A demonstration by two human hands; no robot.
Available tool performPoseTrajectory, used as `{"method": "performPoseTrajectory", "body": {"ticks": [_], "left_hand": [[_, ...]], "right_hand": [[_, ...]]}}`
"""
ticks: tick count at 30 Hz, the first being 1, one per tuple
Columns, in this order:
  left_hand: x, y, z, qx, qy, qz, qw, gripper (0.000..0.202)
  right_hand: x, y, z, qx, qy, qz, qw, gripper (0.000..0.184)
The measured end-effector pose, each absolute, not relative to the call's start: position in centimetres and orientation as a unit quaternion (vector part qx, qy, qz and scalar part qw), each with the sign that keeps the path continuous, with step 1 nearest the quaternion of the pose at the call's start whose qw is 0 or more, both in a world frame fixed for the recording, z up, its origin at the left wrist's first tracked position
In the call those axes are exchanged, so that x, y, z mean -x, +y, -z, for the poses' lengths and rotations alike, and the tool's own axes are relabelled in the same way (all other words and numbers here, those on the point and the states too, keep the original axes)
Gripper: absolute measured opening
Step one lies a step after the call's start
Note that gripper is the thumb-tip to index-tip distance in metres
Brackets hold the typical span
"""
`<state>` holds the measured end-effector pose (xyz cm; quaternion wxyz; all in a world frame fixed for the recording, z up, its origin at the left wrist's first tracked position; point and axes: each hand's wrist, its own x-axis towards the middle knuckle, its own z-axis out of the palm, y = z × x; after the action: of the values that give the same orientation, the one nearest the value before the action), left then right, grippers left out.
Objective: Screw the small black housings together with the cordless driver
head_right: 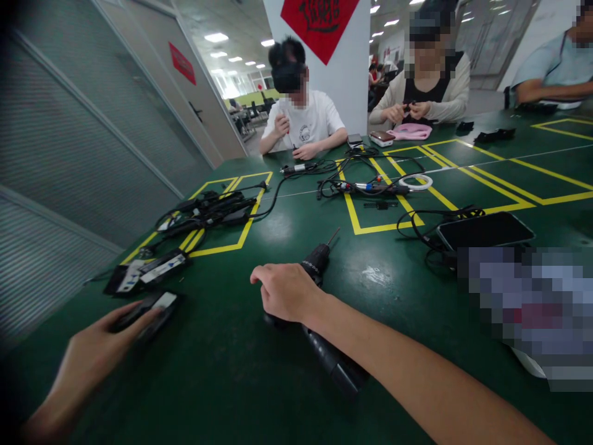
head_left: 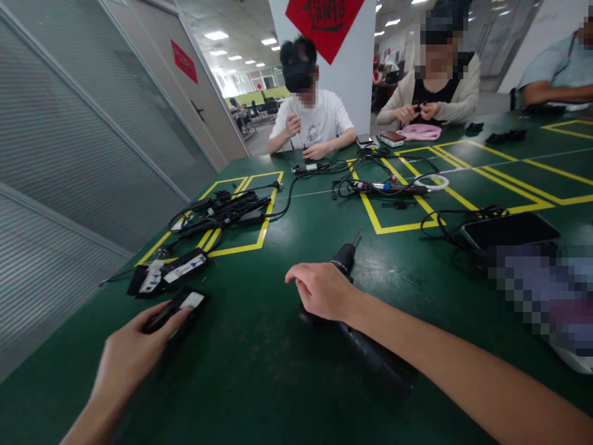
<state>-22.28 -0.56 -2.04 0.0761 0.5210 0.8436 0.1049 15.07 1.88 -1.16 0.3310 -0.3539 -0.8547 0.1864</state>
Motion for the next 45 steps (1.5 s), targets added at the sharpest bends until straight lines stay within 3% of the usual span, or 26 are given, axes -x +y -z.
{"method": "performPoseTrajectory", "body": {"ticks": [8, 16, 29, 36, 45], "left_hand": [[8.8, 11.3, 3.2, -0.751, 0.587, -0.268, 0.14, 0.059], [-0.9, 18.5, 3.7, -0.826, 0.423, -0.246, 0.279, 0.057], [-2.3, 18.7, 2.7, -0.847, 0.406, -0.218, 0.265, 0.059], [-2.3, 18.8, 2.9, -0.821, 0.418, -0.237, 0.31, 0.053], [-2.5, 18.8, 2.7, -0.837, 0.418, -0.229, 0.269, 0.052]], "right_hand": [[-15.2, 1.4, 0.8, 0.375, -0.847, -0.18, 0.331, 0.024], [-15.4, 1.1, 0.8, 0.373, -0.841, -0.194, 0.34, 0.026], [-15.4, 1.2, 0.8, 0.369, -0.84, -0.206, 0.34, 0.027], [-15.5, 1.1, 0.7, 0.374, -0.84, -0.204, 0.336, 0.027], [-15.4, 1.2, 0.9, 0.371, -0.842, -0.203, 0.336, 0.026]]}}
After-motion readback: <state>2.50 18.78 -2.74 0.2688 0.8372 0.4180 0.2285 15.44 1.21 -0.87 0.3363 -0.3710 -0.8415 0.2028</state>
